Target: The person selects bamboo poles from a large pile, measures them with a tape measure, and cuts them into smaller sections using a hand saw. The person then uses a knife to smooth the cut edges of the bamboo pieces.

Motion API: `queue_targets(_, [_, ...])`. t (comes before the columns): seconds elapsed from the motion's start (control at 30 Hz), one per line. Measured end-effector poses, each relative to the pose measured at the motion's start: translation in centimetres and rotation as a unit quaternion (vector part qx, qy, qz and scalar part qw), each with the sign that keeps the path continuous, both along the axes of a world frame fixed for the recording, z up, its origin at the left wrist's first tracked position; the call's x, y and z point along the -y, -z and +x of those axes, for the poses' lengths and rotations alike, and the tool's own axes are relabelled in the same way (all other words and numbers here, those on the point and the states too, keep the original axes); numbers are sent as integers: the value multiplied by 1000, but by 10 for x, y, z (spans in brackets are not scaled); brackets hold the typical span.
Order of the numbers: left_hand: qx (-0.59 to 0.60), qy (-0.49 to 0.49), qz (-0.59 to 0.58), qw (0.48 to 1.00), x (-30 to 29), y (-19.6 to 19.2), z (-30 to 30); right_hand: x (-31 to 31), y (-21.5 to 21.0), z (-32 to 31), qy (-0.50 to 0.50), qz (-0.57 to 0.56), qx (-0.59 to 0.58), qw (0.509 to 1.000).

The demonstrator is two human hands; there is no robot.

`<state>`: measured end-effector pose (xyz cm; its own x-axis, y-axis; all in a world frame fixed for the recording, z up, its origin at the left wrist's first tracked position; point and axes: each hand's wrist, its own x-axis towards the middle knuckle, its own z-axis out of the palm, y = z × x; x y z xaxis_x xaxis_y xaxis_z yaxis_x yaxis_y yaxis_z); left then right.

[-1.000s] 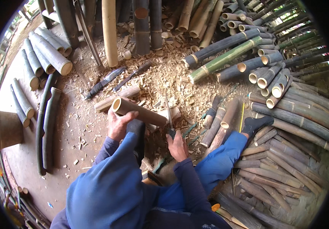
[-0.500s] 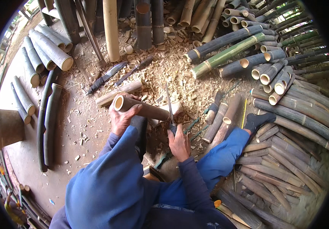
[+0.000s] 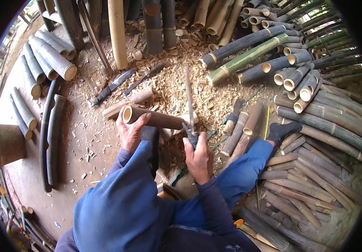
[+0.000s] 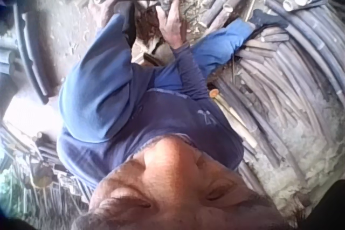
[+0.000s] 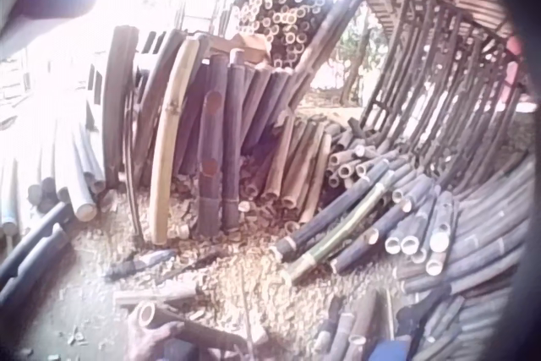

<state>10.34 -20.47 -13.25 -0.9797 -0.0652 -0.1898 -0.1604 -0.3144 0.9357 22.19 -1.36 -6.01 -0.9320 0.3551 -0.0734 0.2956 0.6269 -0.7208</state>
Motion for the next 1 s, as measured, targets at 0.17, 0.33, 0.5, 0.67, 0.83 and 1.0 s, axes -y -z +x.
queue_targets(0.17, [-13,-9,27,1000,-14,-11,1,-4,75,9,43,49,57,996])
queue_targets(0.33, [-23,40,-19,999,-1,-19,4,-20,86,16,-6,78,30,996])
queue_targets(0.5, [-68,149,37,986,22,-4,-4,-10,9,6,40,-23,-73,996])
queue_targets(0.67, [-75,187,13,979,23,-20,-2,-24,89,24,-36,113,114,986])
queue_targets(0.83, [-104,271,26,957,47,-2,-9,-11,18,10,3,16,37,999])
queue_targets(1.0, [-155,345,0,926,40,-18,-17,-7,63,23,21,53,45,997])
